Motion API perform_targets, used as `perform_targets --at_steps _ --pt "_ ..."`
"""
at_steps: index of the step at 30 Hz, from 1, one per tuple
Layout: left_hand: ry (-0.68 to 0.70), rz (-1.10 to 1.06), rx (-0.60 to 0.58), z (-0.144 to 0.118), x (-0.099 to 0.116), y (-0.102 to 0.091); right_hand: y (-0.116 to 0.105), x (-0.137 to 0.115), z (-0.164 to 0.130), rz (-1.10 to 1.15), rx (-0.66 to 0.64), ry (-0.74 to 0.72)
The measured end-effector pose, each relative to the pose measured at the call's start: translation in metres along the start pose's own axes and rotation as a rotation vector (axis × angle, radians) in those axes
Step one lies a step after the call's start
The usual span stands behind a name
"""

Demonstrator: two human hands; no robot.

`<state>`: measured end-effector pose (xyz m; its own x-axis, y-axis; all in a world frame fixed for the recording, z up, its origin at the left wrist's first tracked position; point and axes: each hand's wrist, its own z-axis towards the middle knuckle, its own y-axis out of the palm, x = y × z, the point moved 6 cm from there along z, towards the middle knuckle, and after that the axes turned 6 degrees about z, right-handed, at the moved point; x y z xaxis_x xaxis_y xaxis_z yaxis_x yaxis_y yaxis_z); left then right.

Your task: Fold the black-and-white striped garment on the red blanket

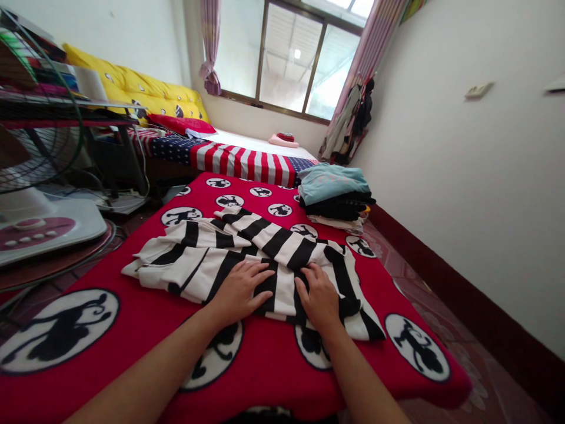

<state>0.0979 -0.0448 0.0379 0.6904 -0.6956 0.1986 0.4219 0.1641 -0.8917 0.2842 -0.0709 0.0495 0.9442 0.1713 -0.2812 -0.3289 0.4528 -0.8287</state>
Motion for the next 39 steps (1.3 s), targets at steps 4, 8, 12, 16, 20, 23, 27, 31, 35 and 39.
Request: perform_targets --at_steps 4,8,12,16,20,23,27,31,35,39 --pt "0.006 -0.007 0.012 0.0001 -0.0002 -0.0004 -0.0002 -0.0003 0.0000 0.001 -0.003 0.002" --pt "0.008 -0.020 0.020 0.0002 -0.0008 -0.0003 -0.0004 -0.0003 -0.0003 0.003 -0.003 -0.001" --pt "0.007 -0.033 0.029 0.0000 -0.0008 -0.0008 -0.0006 -0.0002 -0.0005 0.008 0.002 -0.007" --pt "-0.001 -0.032 0.023 -0.0001 -0.0007 -0.0011 0.0000 0.0003 -0.0002 0.006 -0.010 0.001" --pt "0.000 -0.028 0.016 0.0001 -0.0006 -0.0006 0.0002 0.0003 -0.0001 0.003 -0.014 0.003" --pt "-0.001 -0.021 0.006 0.0002 -0.0010 0.0003 0.0001 0.0004 -0.0002 0.009 -0.012 0.001" --pt "0.001 -0.027 0.017 0.0003 -0.0007 -0.0008 -0.0002 0.0003 -0.0003 0.010 -0.007 -0.001" --pt "0.004 -0.019 0.017 0.0003 -0.0001 -0.0013 -0.0005 0.0001 0.0000 0.006 -0.004 -0.001" --pt "0.006 -0.022 0.023 0.0001 -0.0006 -0.0008 -0.0004 0.0000 -0.0002 0.010 0.000 -0.009" --pt "0.009 -0.035 0.035 -0.0002 -0.0014 -0.0006 -0.0002 0.0002 -0.0003 0.006 0.004 -0.007"
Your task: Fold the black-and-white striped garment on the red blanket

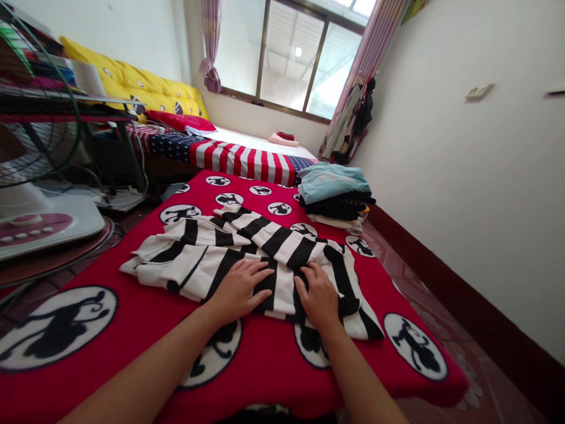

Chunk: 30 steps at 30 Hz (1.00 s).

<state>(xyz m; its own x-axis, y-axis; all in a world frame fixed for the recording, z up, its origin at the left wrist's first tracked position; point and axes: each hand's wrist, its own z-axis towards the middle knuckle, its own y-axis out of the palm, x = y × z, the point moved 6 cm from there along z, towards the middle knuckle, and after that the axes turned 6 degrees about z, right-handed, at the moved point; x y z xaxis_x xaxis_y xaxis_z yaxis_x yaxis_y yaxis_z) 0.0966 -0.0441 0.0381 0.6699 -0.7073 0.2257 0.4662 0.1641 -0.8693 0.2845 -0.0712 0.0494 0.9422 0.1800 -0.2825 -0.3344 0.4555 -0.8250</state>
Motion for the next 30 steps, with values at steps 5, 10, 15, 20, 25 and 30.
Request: perform_targets --at_steps 5,10,15,20,25,30 --pt "-0.007 0.013 -0.016 0.0003 0.0002 0.0005 0.0001 -0.0002 0.0006 -0.002 -0.011 0.004" --pt "-0.002 0.004 -0.008 0.0003 0.0004 -0.0001 -0.0003 0.0006 0.0004 -0.005 0.001 -0.002" --pt "-0.003 0.007 -0.007 0.0003 0.0005 -0.0005 -0.0001 0.0000 -0.0001 -0.003 0.003 -0.007" --pt "-0.005 0.020 -0.019 0.0001 0.0015 -0.0009 0.0001 -0.0003 -0.0002 0.005 -0.003 -0.003" --pt "-0.009 0.025 -0.031 -0.0002 0.0010 0.0000 0.0000 -0.0002 0.0004 0.003 -0.007 0.004" --pt "-0.003 0.022 -0.027 0.0004 0.0003 0.0007 -0.0009 -0.0008 0.0006 0.002 -0.012 0.008"
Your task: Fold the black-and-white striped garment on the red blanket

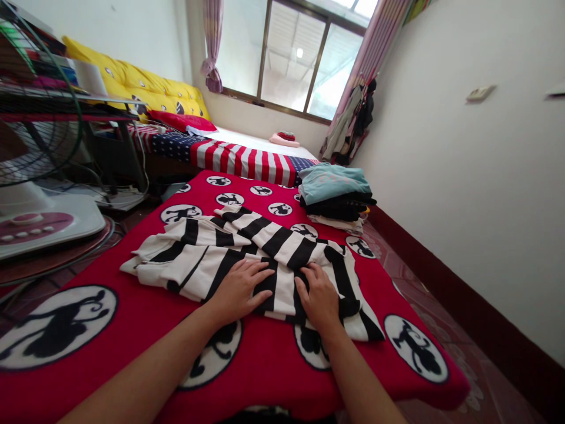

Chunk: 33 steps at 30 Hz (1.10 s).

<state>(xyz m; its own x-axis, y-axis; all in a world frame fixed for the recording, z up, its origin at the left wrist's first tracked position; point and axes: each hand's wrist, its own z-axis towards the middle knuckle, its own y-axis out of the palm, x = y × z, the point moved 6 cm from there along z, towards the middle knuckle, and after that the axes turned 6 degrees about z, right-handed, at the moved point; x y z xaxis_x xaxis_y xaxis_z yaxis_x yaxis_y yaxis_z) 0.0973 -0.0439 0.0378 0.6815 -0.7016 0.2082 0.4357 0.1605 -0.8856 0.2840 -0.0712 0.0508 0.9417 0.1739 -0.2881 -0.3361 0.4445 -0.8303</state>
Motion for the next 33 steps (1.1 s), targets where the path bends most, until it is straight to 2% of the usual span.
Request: perform_targets --at_steps 33 --pt "-0.020 0.006 -0.021 0.0001 -0.0007 0.0010 0.0030 0.0033 0.0006 0.020 -0.018 -0.008"
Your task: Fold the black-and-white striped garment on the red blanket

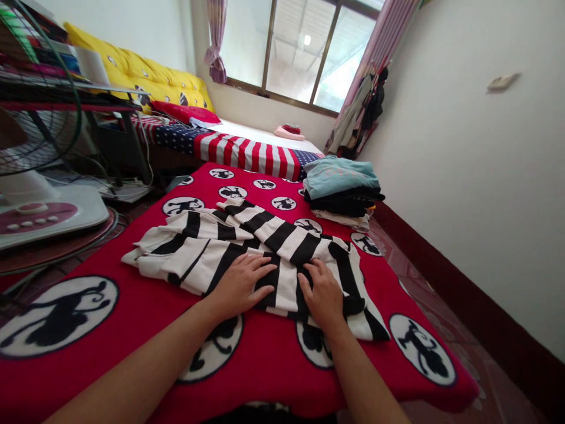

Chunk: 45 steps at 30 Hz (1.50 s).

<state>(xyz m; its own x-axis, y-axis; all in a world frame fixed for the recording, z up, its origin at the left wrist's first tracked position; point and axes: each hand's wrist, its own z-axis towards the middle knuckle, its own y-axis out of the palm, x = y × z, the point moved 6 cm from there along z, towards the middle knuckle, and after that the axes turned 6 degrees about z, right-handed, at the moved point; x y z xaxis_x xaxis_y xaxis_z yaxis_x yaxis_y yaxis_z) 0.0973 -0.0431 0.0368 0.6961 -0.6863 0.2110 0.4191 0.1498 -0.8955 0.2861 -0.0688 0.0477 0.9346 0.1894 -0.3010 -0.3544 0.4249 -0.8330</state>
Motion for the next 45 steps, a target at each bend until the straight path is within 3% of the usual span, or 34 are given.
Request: perform_targets --at_steps 35,45 --pt "0.011 -0.027 0.030 0.000 0.001 -0.003 0.000 0.002 0.000 0.020 0.022 -0.005" --pt "-0.001 -0.049 0.041 -0.001 0.003 -0.005 0.000 -0.034 0.021 0.086 0.028 -0.144"
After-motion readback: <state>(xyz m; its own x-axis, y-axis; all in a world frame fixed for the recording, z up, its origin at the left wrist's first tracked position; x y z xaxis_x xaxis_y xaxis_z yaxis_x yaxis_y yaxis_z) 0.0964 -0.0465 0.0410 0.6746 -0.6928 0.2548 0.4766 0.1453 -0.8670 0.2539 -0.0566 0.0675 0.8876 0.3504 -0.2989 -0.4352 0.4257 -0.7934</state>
